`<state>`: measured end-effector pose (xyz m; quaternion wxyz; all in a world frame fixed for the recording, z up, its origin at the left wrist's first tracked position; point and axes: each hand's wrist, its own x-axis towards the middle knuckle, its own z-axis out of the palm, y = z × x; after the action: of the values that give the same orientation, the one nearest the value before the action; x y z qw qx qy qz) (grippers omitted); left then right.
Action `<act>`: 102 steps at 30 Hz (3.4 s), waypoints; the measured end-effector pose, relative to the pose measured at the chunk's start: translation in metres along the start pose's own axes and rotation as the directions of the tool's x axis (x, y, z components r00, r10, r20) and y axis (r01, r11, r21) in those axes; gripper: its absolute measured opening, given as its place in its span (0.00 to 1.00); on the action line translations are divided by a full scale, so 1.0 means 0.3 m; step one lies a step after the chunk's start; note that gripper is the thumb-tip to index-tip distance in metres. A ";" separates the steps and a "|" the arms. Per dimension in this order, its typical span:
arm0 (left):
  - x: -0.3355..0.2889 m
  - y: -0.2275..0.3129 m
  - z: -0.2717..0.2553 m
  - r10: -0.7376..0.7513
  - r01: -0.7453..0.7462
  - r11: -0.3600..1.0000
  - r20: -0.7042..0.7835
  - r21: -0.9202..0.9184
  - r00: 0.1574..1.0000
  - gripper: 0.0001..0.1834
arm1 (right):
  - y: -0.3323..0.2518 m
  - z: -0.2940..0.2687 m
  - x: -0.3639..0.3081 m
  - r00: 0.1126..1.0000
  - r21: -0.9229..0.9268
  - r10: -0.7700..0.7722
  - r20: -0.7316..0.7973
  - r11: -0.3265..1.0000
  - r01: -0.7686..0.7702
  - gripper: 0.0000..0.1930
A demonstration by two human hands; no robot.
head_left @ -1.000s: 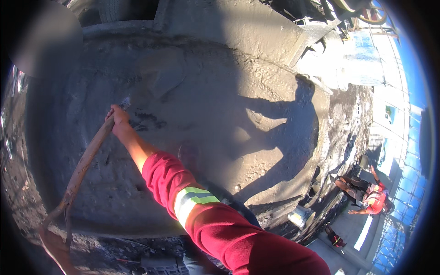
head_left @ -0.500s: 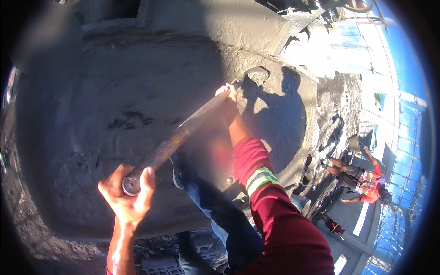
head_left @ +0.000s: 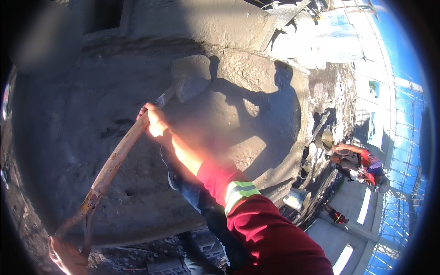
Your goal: The person uses a hoe to spread and level wet concrete on a construction site. They repeatedly pull and push the hoe across the surface to flatten and smooth the material while other workers are visible nearby.
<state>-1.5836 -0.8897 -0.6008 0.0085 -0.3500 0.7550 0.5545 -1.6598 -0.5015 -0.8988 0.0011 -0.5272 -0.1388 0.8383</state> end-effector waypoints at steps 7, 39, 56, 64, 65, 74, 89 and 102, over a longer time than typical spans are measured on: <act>0.170 0.211 0.420 -0.119 0.129 0.976 -0.069 0.174 0.991 0.22 | -0.158 0.116 0.281 0.987 0.005 -0.087 -0.138 0.996 0.089 0.05; 0.055 0.241 0.200 -0.205 0.207 0.978 0.047 -0.039 0.978 0.21 | 0.009 0.152 0.059 0.995 -0.127 -0.047 -0.085 0.991 0.036 0.09; -0.841 -0.039 1.344 0.687 -0.771 0.261 0.673 -0.581 -0.275 0.20 | -1.507 -1.069 -0.142 0.918 0.185 -0.395 0.023 0.904 0.385 0.13; -0.454 0.020 0.587 0.034 -0.244 0.930 0.597 0.275 0.801 0.28 | -0.658 -0.635 -0.118 0.970 0.291 -0.210 -0.119 0.927 0.237 0.09; -0.374 0.012 0.507 0.123 -0.242 0.961 0.574 0.135 0.810 0.22 | -0.493 -0.551 -0.132 0.926 0.235 -0.368 0.082 0.910 0.341 0.09; 0.006 0.211 0.355 -0.118 0.122 0.992 -0.086 0.037 0.989 0.22 | -0.096 0.082 0.119 0.994 0.025 -0.020 -0.108 0.999 0.023 0.05; -0.714 -0.004 1.363 0.630 -0.713 0.394 0.735 -0.580 -0.250 0.21 | -1.429 -0.986 -0.071 0.929 0.281 -0.369 0.030 0.895 0.346 0.12; -0.268 -0.014 0.348 0.068 -0.119 0.989 0.439 0.090 0.896 0.20 | -0.288 -0.379 -0.083 0.977 0.062 -0.199 -0.078 0.977 0.204 0.10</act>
<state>-1.5600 -0.7604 -0.6122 0.1701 -0.1797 0.7803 0.5744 -1.5606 -0.3957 -0.9026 0.1093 -0.5398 -0.1623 0.8188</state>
